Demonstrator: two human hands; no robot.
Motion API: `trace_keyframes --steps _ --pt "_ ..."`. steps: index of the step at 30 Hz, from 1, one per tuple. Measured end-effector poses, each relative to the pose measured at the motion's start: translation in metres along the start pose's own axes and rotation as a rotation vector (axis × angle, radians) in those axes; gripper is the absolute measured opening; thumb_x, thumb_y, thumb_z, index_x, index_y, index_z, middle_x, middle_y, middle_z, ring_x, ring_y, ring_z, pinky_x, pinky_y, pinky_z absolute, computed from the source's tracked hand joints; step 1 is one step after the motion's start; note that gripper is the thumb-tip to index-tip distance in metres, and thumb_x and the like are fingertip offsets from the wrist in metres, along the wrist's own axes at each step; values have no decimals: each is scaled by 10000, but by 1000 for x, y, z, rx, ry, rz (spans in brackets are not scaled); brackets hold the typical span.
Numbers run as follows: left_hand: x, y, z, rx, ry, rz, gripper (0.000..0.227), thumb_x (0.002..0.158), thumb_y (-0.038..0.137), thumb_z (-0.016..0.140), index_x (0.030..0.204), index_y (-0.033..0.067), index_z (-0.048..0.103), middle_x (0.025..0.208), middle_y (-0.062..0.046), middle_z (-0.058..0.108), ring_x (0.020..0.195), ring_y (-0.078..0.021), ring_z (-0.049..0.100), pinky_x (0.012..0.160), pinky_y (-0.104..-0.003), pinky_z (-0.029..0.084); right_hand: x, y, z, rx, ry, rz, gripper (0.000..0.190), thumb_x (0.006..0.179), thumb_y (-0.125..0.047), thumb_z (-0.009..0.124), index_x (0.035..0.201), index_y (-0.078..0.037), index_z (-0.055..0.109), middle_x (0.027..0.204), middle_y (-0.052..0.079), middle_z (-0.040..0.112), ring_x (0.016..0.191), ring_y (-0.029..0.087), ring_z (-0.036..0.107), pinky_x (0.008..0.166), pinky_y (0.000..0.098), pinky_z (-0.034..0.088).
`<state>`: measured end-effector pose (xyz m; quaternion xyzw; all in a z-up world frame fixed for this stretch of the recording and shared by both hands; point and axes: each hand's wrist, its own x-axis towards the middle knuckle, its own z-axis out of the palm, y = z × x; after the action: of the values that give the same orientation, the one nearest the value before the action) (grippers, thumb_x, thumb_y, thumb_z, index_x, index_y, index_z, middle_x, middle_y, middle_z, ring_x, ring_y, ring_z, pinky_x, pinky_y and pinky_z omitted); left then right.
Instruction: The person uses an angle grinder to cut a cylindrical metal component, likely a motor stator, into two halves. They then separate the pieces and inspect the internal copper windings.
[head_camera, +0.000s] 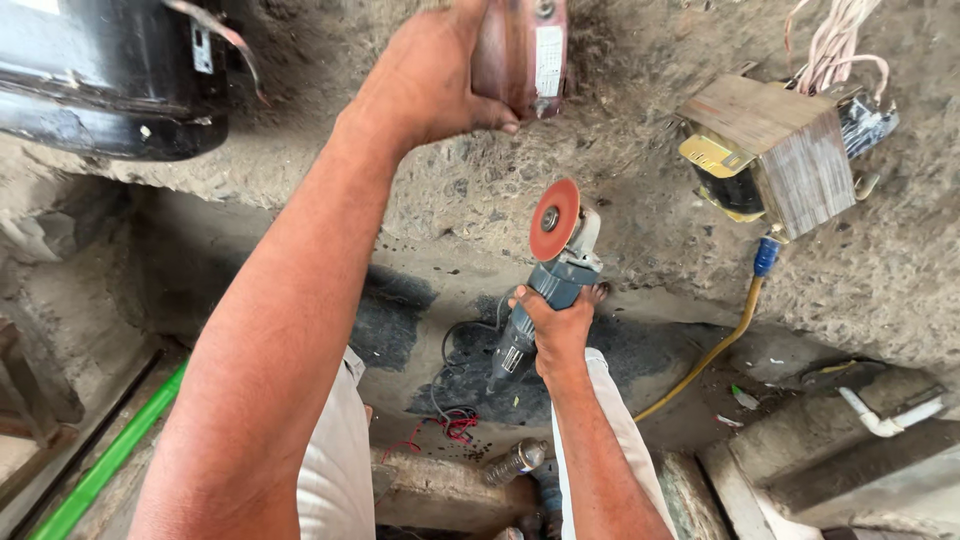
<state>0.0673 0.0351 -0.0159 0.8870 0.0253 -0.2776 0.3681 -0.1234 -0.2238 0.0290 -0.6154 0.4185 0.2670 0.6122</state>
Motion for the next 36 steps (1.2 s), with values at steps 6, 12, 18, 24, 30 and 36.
trace_keyframes --steps 6,12,18,24,30,36 --pt "-47 4 6 66 -64 -12 1332 519 318 1041 1559 186 219 1183 -256 680 1158 -439 628 1035 -498 455 0 1 -5 -90 -68 -5 371 780 95 753 1083 14 554 872 91 686 714 191 716 672 365 633" --pt "-53 1 15 77 -3 -17 1334 511 298 1033 1553 250 201 1209 -238 666 1177 -445 610 1058 -519 407 2 2 -2 -151 -131 4 299 785 72 779 1041 54 626 882 111 718 745 192 729 704 352 619" --pt "-57 -6 18 56 13 -17 1350 500 269 1030 1563 248 198 1198 -219 678 1190 -441 605 1045 -540 409 4 5 5 -207 -90 -37 291 755 43 784 1003 28 633 863 80 720 721 169 715 678 334 600" --pt "-55 -10 18 -15 -14 -33 1354 487 242 1027 1565 225 209 1200 -237 668 1180 -440 607 1029 -527 421 10 4 6 -431 -52 -134 237 754 50 783 967 33 681 857 79 728 727 155 700 689 311 581" --pt "-55 -15 25 -35 24 -23 1313 507 219 998 1569 231 225 1198 -202 682 1169 -424 625 1017 -525 440 14 4 10 -385 -64 -120 235 778 69 766 996 44 681 883 87 735 744 156 707 685 320 585" --pt "-50 -17 39 14 66 -31 1379 457 275 1019 1566 249 199 1189 -192 683 1139 -412 640 1001 -537 449 18 8 13 -338 -73 -112 261 774 67 782 1006 40 667 910 94 739 768 169 737 715 330 616"
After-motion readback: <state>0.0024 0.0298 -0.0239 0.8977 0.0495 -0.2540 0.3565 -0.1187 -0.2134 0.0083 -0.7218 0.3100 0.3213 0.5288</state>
